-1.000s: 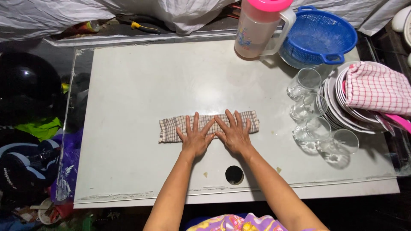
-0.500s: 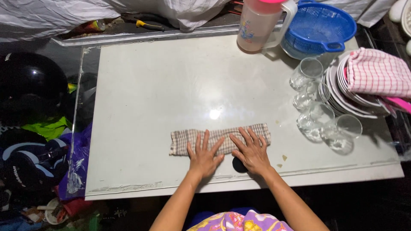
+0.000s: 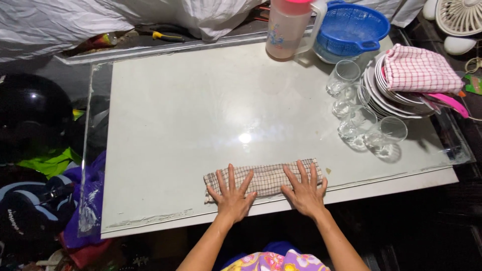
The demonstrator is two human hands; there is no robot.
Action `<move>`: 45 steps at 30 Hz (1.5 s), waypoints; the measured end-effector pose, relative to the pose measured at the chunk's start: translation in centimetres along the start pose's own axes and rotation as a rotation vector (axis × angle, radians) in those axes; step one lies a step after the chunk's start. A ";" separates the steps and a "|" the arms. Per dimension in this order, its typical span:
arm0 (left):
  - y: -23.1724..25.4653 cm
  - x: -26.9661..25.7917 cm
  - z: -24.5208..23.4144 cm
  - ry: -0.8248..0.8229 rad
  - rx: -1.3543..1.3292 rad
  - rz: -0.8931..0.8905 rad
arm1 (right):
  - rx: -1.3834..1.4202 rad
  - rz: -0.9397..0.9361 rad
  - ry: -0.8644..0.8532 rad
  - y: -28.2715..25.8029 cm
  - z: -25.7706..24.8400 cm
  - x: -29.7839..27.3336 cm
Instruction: Folding a checkered cloth and smoothing it out on a table surface.
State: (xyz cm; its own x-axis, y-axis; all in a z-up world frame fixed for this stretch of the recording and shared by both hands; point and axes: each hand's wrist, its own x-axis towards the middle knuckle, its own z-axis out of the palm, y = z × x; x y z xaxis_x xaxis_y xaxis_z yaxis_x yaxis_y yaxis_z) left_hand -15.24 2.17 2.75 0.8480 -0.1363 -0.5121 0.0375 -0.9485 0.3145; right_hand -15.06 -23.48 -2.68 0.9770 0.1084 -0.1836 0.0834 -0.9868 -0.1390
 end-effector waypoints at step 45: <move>-6.4 -0.7 2.4 0.188 -0.008 0.030 | 0.037 0.041 -0.111 -5.4 -1.7 -0.5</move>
State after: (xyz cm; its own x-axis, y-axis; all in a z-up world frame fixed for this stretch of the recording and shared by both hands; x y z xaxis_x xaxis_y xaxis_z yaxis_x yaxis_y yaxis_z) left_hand -17.36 7.63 -0.76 0.9328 -0.1076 -0.3439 0.0143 -0.9426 0.3336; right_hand -15.71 -18.45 -0.22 0.9515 0.0824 -0.2963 0.0342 -0.9858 -0.1645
